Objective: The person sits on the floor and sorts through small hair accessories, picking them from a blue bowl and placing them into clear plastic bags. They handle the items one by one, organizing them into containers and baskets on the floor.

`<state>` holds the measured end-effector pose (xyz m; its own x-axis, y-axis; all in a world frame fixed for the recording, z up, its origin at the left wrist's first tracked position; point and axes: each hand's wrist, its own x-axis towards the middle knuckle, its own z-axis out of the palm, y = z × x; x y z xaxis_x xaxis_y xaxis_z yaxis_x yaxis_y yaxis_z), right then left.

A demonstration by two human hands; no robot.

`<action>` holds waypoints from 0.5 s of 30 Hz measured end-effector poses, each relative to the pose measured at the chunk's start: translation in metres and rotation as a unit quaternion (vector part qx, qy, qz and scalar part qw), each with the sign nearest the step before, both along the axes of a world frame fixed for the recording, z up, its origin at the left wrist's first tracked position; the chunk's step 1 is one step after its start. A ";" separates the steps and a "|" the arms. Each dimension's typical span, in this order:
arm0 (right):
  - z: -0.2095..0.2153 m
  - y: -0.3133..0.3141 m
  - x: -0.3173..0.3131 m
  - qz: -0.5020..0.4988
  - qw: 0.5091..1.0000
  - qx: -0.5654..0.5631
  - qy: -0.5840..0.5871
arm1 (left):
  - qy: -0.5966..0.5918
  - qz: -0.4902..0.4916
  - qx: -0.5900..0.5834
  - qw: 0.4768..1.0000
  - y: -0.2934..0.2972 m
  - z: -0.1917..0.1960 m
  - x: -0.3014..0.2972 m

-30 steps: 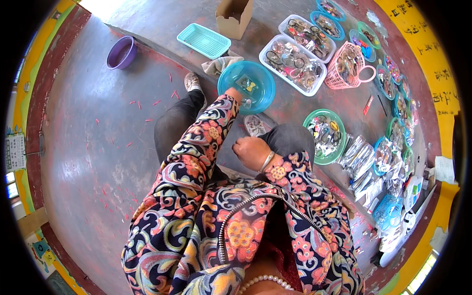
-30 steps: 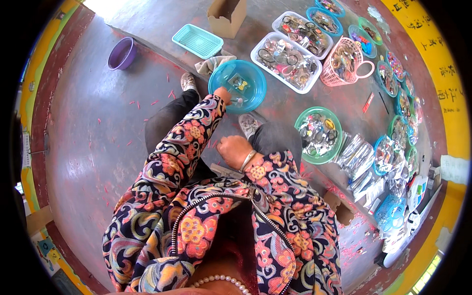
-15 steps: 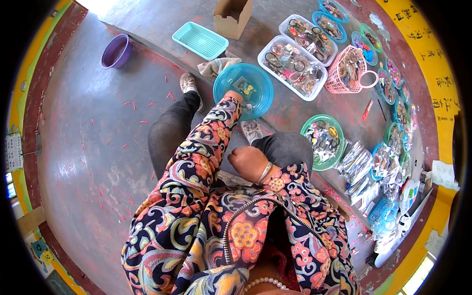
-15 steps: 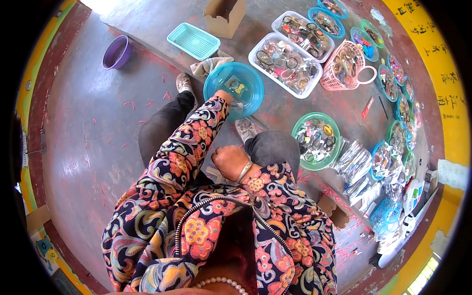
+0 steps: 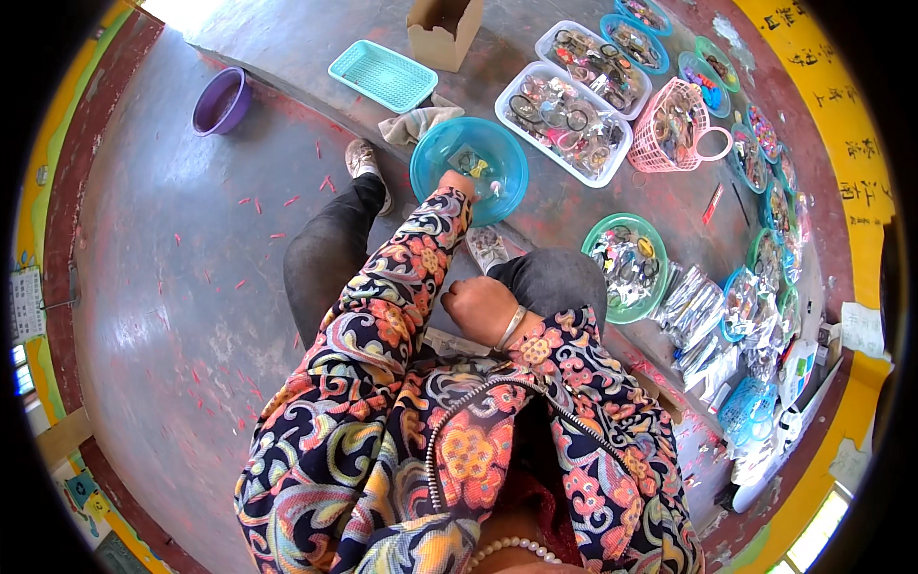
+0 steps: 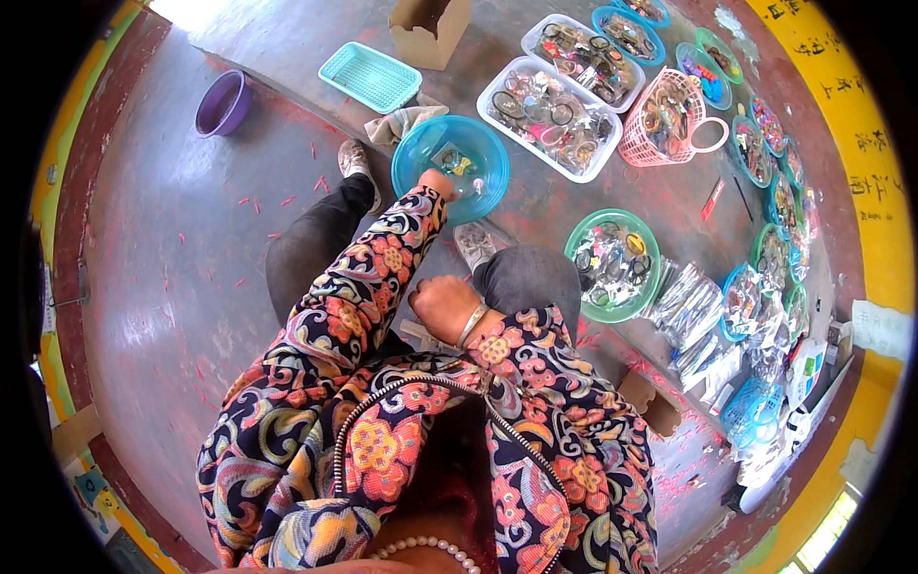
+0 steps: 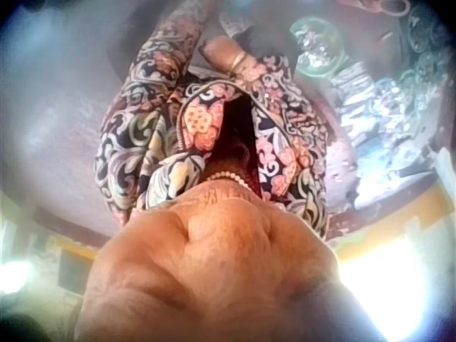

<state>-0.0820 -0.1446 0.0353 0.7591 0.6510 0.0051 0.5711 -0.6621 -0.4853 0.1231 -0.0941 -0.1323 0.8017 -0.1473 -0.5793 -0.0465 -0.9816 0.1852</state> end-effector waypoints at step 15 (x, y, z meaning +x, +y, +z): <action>0.010 -0.026 0.040 -0.409 0.756 0.497 0.119 | 0.126 0.409 -0.783 0.451 0.055 0.154 -0.092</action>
